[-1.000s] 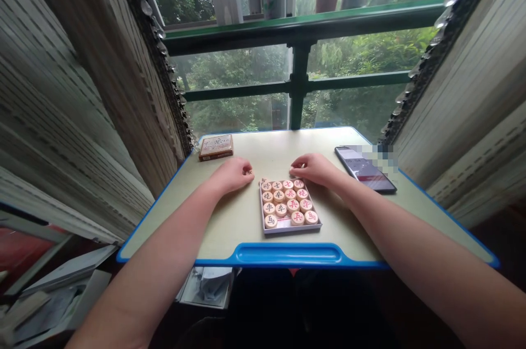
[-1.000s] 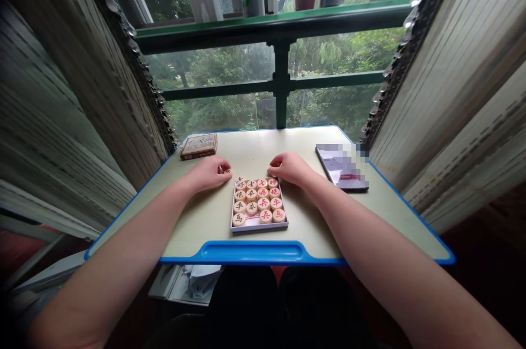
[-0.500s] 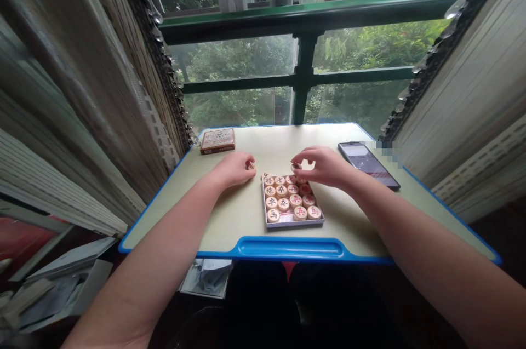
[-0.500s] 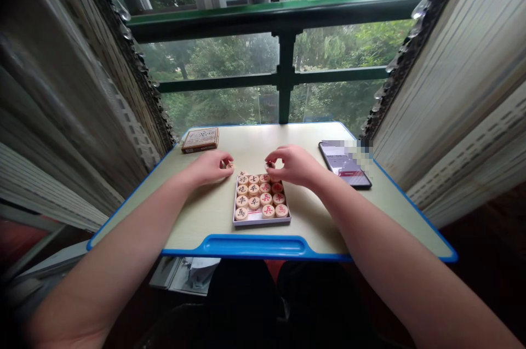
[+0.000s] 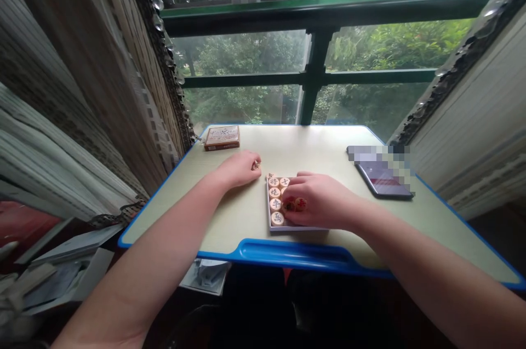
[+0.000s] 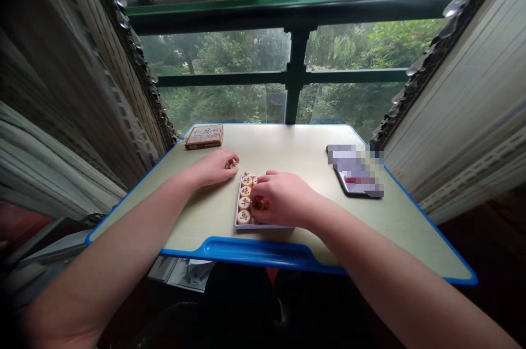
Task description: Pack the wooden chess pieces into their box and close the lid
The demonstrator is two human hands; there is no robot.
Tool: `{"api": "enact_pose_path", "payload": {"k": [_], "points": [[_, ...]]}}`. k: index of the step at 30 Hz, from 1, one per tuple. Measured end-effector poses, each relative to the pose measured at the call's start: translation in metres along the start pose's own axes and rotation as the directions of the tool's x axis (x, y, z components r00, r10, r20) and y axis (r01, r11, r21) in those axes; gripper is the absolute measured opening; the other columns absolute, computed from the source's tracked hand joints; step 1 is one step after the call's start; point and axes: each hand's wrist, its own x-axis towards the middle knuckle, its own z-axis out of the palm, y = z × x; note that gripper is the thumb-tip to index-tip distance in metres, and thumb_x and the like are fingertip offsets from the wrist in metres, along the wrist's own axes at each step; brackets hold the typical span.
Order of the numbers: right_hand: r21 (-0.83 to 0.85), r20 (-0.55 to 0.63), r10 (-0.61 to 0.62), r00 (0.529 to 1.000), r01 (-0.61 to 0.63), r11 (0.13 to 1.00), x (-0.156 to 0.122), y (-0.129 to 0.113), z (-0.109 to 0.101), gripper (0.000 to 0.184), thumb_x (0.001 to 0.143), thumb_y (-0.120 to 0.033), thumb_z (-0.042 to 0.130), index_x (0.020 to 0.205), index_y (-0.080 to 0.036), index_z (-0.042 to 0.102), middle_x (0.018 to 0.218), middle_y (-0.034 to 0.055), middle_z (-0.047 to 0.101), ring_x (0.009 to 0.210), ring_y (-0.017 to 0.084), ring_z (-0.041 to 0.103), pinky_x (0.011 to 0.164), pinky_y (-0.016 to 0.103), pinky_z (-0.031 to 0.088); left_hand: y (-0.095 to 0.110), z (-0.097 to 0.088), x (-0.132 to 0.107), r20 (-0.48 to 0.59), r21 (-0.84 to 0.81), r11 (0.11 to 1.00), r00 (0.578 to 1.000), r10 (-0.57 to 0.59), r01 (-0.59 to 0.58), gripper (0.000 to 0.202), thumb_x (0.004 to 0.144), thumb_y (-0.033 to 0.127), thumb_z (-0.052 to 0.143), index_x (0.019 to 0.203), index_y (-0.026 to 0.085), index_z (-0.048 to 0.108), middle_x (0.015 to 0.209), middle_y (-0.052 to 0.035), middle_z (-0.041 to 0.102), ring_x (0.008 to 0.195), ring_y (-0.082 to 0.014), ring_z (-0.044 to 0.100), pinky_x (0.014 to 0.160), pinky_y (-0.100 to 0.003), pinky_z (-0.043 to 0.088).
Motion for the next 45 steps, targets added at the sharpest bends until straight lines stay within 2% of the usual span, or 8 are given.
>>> {"api": "enact_pose_path", "payload": {"k": [19, 23, 25, 29, 32, 35, 38, 45], "points": [[-0.058, 0.012, 0.028, 1.000, -0.027, 0.998, -0.001, 0.001, 0.002, 0.013, 0.075, -0.029, 0.061, 0.075, -0.020, 0.070, 0.075, 0.0052, 0.064, 0.069, 0.016, 0.051, 0.057, 0.025, 0.034, 0.000, 0.003, 0.000, 0.002, 0.041, 0.999, 1.000, 0.022, -0.022, 0.031, 0.076, 0.031, 0.048, 0.099, 0.017, 0.064, 0.096, -0.0083, 0.063, 0.089, -0.0222, 0.059, 0.083, -0.031, 0.044], [-0.055, 0.023, 0.008, 1.000, -0.007, 0.998, -0.002, 0.000, -0.003, 0.013, 0.075, -0.031, 0.061, 0.074, -0.020, 0.069, 0.074, 0.0050, 0.063, 0.067, 0.015, 0.050, 0.058, 0.026, 0.035, 0.003, 0.000, 0.000, -0.054, 0.018, 1.000, 0.998, 0.017, -0.016, 0.028, 0.073, 0.028, 0.051, 0.094, 0.016, 0.065, 0.093, -0.0078, 0.062, 0.083, -0.0204, 0.058, 0.079, -0.030, 0.045], [-0.057, -0.017, -0.008, 1.000, 0.007, 0.998, -0.004, 0.003, -0.006, 0.015, 0.076, -0.030, 0.060, 0.079, -0.020, 0.070, 0.075, 0.0053, 0.064, 0.067, 0.016, 0.051, 0.059, 0.026, 0.035, 0.008, -0.004, -0.003, -0.106, -0.046, 0.998, 0.994, 0.031, -0.036, 0.027, 0.071, 0.026, 0.054, 0.093, 0.015, 0.066, 0.093, -0.0068, 0.061, 0.075, -0.0169, 0.057, 0.074, -0.029, 0.046], [-0.115, -0.190, 0.021, 0.982, -0.044, 0.992, -0.004, 0.011, -0.010, 0.019, 0.080, -0.023, 0.052, 0.079, -0.018, 0.070, 0.072, 0.0064, 0.064, 0.068, 0.017, 0.051, 0.060, 0.027, 0.036, 0.028, -0.020, -0.018, -0.163, -0.260, 0.936, 0.966, 0.199, -0.237, 0.023, 0.071, 0.024, 0.058, 0.091, 0.015, 0.065, 0.089, -0.0033, 0.061, 0.063, -0.0100, 0.051, 0.064, -0.023, 0.044], [-0.132, -0.292, 0.043, 0.956, -0.085, 0.988, -0.004, 0.017, -0.012, 0.021, 0.081, -0.022, 0.051, 0.075, -0.017, 0.070, 0.071, 0.0070, 0.065, 0.068, 0.017, 0.052, 0.060, 0.028, 0.037, 0.047, -0.031, -0.034, -0.130, -0.340, 0.837, 0.903, 0.410, -0.429, 0.019, 0.071, 0.023, 0.061, 0.088, 0.016, 0.066, 0.082, -0.0017, 0.061, 0.067, -0.0102, 0.052, 0.064, -0.022, 0.044], [-0.142, -0.367, 0.070, 0.928, -0.130, 0.981, -0.003, 0.020, -0.013, 0.020, 0.079, -0.020, 0.051, 0.072, -0.016, 0.070, 0.070, 0.0068, 0.066, 0.065, 0.016, 0.051, 0.061, 0.028, 0.038, 0.061, -0.033, -0.045, -0.041, -0.397, 0.753, 0.830, 0.556, -0.525, 0.020, 0.071, 0.022, 0.062, 0.090, 0.016, 0.065, 0.082, -0.0018, 0.061, 0.069, -0.0099, 0.052, 0.065, -0.021, 0.043], [-0.158, -0.381, 0.078, 0.921, -0.148, 0.976, -0.003, 0.020, -0.012, 0.019, 0.078, -0.019, 0.052, 0.071, -0.015, 0.070, 0.070, 0.0068, 0.066, 0.066, 0.016, 0.051, 0.062, 0.027, 0.039, 0.068, -0.029, -0.049, 0.009, -0.367, 0.747, 0.800, 0.600, -0.555, 0.017, 0.073, 0.024, 0.063, 0.088, 0.016, 0.065, 0.085, -0.0025, 0.061, 0.072, -0.0106, 0.053, 0.066, -0.021, 0.042], [-0.146, -0.325, 0.080, 0.942, -0.134, 0.980, -0.003, 0.017, -0.010, 0.020, 0.080, -0.021, 0.052, 0.074, -0.015, 0.070, 0.070, 0.0064, 0.066, 0.069, 0.016, 0.052, 0.062, 0.027, 0.039, 0.068, -0.022, -0.045, 0.091, -0.313, 0.775, 0.795, 0.600, -0.549, 0.015, 0.075, 0.030, 0.064, 0.078, 0.015, 0.065, 0.080, -0.0028, 0.061, 0.072, -0.0118, 0.054, 0.065, -0.022, 0.041]]}}
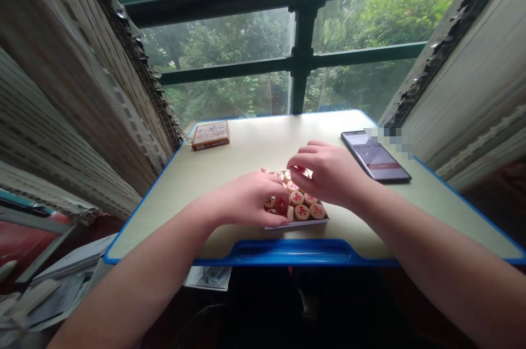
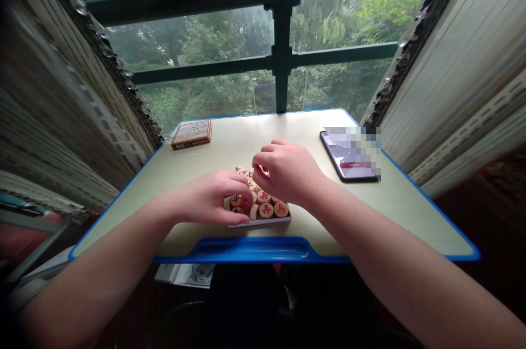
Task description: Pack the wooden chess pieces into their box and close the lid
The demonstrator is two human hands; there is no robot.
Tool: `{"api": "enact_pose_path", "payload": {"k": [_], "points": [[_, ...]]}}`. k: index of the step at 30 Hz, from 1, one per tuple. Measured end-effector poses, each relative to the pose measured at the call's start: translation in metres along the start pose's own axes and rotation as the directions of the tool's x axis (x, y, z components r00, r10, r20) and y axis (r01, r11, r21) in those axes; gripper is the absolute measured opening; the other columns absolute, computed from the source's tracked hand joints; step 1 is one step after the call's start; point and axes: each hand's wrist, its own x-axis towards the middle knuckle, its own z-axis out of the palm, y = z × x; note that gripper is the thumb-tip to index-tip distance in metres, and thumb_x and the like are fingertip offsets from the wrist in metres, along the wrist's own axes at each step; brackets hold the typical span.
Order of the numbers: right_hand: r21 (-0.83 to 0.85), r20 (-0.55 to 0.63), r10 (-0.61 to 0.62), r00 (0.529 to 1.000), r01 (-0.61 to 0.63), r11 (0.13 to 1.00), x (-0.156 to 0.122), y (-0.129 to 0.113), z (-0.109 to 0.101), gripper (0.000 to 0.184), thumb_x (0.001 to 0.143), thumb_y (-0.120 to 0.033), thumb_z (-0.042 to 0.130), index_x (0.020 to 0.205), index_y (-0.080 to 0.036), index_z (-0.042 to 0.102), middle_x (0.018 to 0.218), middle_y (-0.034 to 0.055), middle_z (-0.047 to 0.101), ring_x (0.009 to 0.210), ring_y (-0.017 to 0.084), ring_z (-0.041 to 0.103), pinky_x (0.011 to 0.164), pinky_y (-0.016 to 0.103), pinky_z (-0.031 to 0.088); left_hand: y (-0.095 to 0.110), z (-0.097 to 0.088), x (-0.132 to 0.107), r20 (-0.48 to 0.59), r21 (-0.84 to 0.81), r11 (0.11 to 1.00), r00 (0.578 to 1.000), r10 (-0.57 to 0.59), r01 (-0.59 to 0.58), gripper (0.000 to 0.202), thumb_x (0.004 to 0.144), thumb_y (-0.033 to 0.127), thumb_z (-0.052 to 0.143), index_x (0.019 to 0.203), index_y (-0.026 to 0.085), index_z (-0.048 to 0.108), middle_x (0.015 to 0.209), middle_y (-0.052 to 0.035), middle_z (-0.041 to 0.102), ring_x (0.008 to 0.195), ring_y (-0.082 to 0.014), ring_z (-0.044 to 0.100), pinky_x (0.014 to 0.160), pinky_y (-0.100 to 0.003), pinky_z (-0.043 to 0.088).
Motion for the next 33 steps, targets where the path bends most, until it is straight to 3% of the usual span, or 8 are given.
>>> {"api": "enact_pose_path", "payload": {"k": [7, 11, 16, 26, 33], "points": [[-0.016, 0.019, 0.036, 0.999, -0.035, 0.999, 0.0003, -0.0024, -0.0005, 0.020, 0.080, -0.022, 0.052, 0.074, -0.016, 0.070, 0.073, 0.0061, 0.067, 0.069, 0.016, 0.053, 0.061, 0.026, 0.038, -0.0003, -0.0025, -0.0017, -0.003, -0.032, 0.997, 0.998, 0.069, -0.069, 0.016, 0.080, 0.025, 0.059, 0.090, 0.017, 0.069, 0.090, -0.0056, 0.062, 0.078, -0.0131, 0.056, 0.071, -0.022, 0.043], [-0.021, 0.020, 0.035, 0.999, -0.034, 0.999, -0.0001, -0.0034, -0.0004, 0.020, 0.080, -0.022, 0.052, 0.075, -0.016, 0.070, 0.074, 0.0060, 0.067, 0.069, 0.015, 0.053, 0.061, 0.026, 0.037, 0.0001, -0.0013, -0.0008, 0.021, -0.020, 0.994, 0.994, 0.108, -0.107, 0.015, 0.081, 0.021, 0.056, 0.088, 0.018, 0.070, 0.087, -0.0052, 0.060, 0.076, -0.0122, 0.055, 0.069, -0.021, 0.042], [-0.027, 0.029, 0.035, 0.999, -0.034, 0.999, -0.0009, -0.0030, 0.0005, 0.020, 0.081, -0.023, 0.051, 0.074, -0.016, 0.069, 0.074, 0.0061, 0.067, 0.069, 0.016, 0.052, 0.061, 0.026, 0.036, -0.0018, 0.0002, -0.0020, -0.005, -0.039, 0.995, 0.996, 0.090, -0.090, 0.010, 0.079, 0.018, 0.059, 0.082, 0.017, 0.068, 0.088, -0.0041, 0.060, 0.077, -0.0118, 0.054, 0.069, -0.021, 0.042], [-0.046, 0.042, 0.035, 0.999, -0.033, 0.998, -0.0008, -0.0034, 0.0012, 0.023, 0.081, -0.023, 0.050, 0.069, -0.016, 0.068, 0.071, 0.0064, 0.065, 0.066, 0.016, 0.050, 0.059, 0.026, 0.033, -0.0011, 0.0004, -0.0003, 0.040, -0.051, 0.994, 0.995, 0.097, -0.095, 0.012, 0.081, 0.021, 0.057, 0.079, 0.017, 0.068, 0.084, -0.0040, 0.061, 0.075, -0.0120, 0.055, 0.068, -0.021, 0.041], [-0.034, 0.041, 0.043, 0.998, -0.042, 0.999, -0.0003, -0.0027, 0.0009, 0.024, 0.081, -0.023, 0.049, 0.069, -0.016, 0.068, 0.070, 0.0066, 0.065, 0.067, 0.016, 0.049, 0.059, 0.027, 0.032, 0.0050, 0.0001, -0.0023, 0.098, 0.000, 1.000, 0.995, 0.001, -0.001, 0.016, 0.077, 0.018, 0.056, 0.081, 0.018, 0.072, 0.080, -0.0026, 0.059, 0.068, -0.0106, 0.054, 0.065, -0.022, 0.041]]}}
